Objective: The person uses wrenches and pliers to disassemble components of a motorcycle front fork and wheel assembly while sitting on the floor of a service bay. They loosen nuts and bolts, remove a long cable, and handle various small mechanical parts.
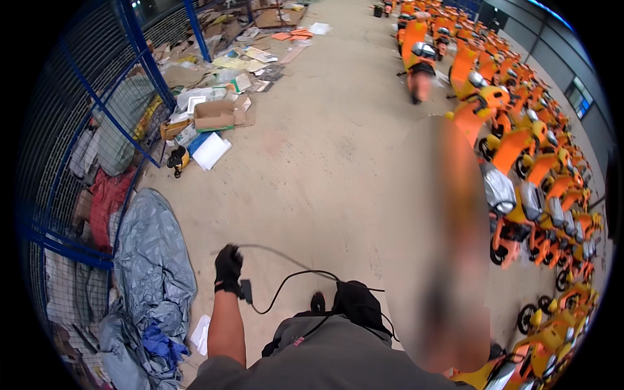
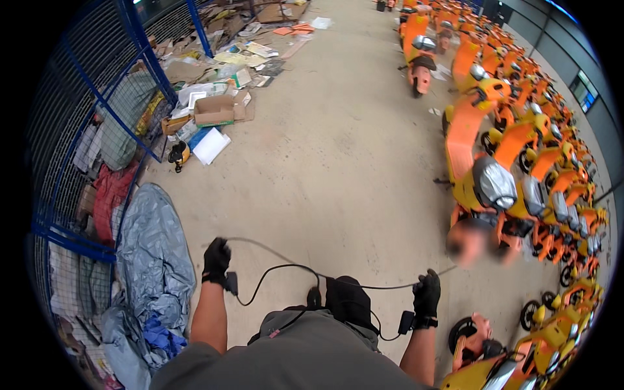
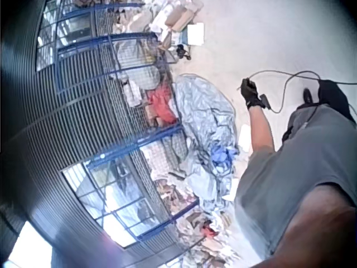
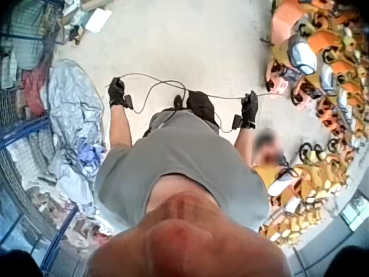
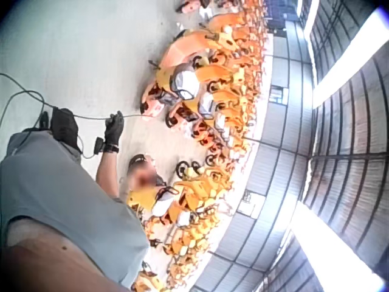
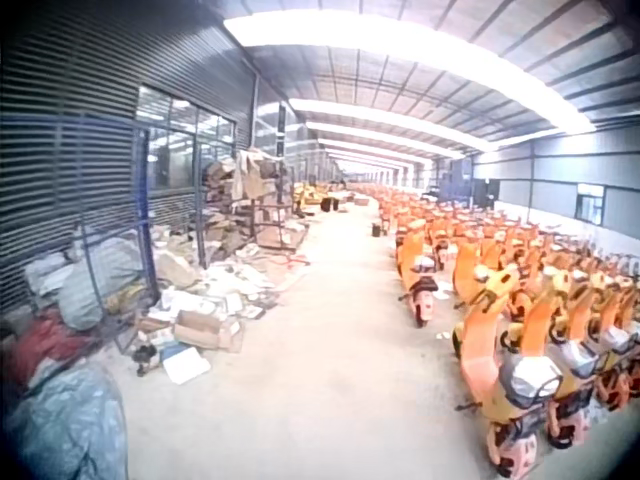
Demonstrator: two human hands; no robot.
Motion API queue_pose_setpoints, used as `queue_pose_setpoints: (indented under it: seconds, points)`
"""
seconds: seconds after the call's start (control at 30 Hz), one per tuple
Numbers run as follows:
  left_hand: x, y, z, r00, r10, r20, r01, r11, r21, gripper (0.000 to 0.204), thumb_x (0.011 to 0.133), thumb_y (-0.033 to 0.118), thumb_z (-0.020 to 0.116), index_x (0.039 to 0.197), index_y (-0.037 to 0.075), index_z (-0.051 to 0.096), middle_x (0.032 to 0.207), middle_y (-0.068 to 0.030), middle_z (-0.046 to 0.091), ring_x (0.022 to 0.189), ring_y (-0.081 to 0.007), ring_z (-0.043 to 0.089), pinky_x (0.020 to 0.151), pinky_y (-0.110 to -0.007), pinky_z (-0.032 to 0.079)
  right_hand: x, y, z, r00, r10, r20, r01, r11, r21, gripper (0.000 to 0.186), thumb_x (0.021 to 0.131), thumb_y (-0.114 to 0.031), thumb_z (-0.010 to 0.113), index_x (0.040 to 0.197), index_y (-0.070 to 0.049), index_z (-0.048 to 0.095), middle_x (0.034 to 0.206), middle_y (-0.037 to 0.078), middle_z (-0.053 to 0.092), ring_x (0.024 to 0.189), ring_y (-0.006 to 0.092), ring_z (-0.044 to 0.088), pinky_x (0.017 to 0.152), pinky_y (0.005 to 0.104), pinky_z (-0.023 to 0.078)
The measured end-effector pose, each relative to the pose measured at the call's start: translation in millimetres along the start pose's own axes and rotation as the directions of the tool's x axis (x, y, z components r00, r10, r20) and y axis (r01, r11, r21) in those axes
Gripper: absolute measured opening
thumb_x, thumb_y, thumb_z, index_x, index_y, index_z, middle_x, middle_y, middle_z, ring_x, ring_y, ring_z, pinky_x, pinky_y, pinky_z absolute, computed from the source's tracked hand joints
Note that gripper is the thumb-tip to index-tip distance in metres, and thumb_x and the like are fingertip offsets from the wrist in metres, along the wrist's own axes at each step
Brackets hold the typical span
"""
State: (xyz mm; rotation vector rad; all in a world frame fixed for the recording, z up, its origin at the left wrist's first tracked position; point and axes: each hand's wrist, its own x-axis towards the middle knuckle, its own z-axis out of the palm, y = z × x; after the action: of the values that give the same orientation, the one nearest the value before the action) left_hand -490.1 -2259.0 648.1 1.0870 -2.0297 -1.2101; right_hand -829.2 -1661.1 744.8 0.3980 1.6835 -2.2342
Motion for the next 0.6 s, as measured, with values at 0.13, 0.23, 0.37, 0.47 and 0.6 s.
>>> queue_pose_setpoints:
  seconds: [0.13,0.23,0.37,0.47,0.6]
  points:
    - [169,121,86,0.907,-0.369,0.201,0.337,0.351,-0.874,0.013,0.096,0.020,0.061,0.102,0.008,0.061,0.089,-0.0054,0.066,0.072,-0.0133,0.062,0.065,-0.029,0.054,101,-6,33,0.990,-0.097,-0.101,0.090,0.993,-0.071,0.024,0.093,0.000,0.047,0.113,0.002,0.060,0.109,0.011,0.063,0.097,0.0199,0.062,0.075,0.0310,0.052]
    - [265,207,141,0.978,-0.147,0.151,0.207,0.541,-0.815,0.019,0.096,0.019,0.060,0.108,0.005,0.058,0.089,-0.0088,0.066,0.072,-0.0142,0.063,0.066,-0.031,0.056,199,-23,74,0.997,-0.009,-0.076,0.023,0.981,0.191,0.021,0.097,-0.012,0.055,0.118,-0.011,0.054,0.099,0.007,0.061,0.077,0.0105,0.060,0.062,0.0232,0.052]
    - [371,297,189,0.983,-0.179,0.050,0.168,0.744,-0.646,0.019,0.098,0.015,0.054,0.113,0.004,0.052,0.093,-0.0103,0.065,0.068,-0.0140,0.062,0.065,-0.029,0.055,354,-74,180,0.993,-0.030,0.114,0.002,0.972,0.237,0.016,0.098,-0.021,0.059,0.113,-0.018,0.054,0.091,0.001,0.059,0.068,0.0074,0.056,0.059,0.0218,0.051]
    - [440,334,199,0.991,-0.133,-0.025,0.083,0.743,-0.664,0.026,0.097,0.013,0.054,0.119,0.002,0.049,0.090,-0.0092,0.064,0.067,-0.0139,0.061,0.063,-0.028,0.054,466,-127,281,0.982,-0.033,0.187,0.019,0.997,0.078,0.015,0.098,-0.021,0.058,0.111,-0.017,0.054,0.089,-0.001,0.057,0.069,0.0068,0.053,0.061,0.0223,0.048]
    - [536,345,217,0.960,-0.151,-0.234,-0.051,0.730,-0.682,0.032,0.095,0.012,0.056,0.124,0.000,0.047,0.087,-0.0085,0.062,0.066,-0.0138,0.060,0.060,-0.028,0.052,605,-185,436,0.929,-0.177,0.324,0.276,0.916,-0.292,0.029,0.097,-0.018,0.056,0.124,-0.008,0.053,0.091,0.001,0.054,0.074,0.0069,0.050,0.062,0.0205,0.045]
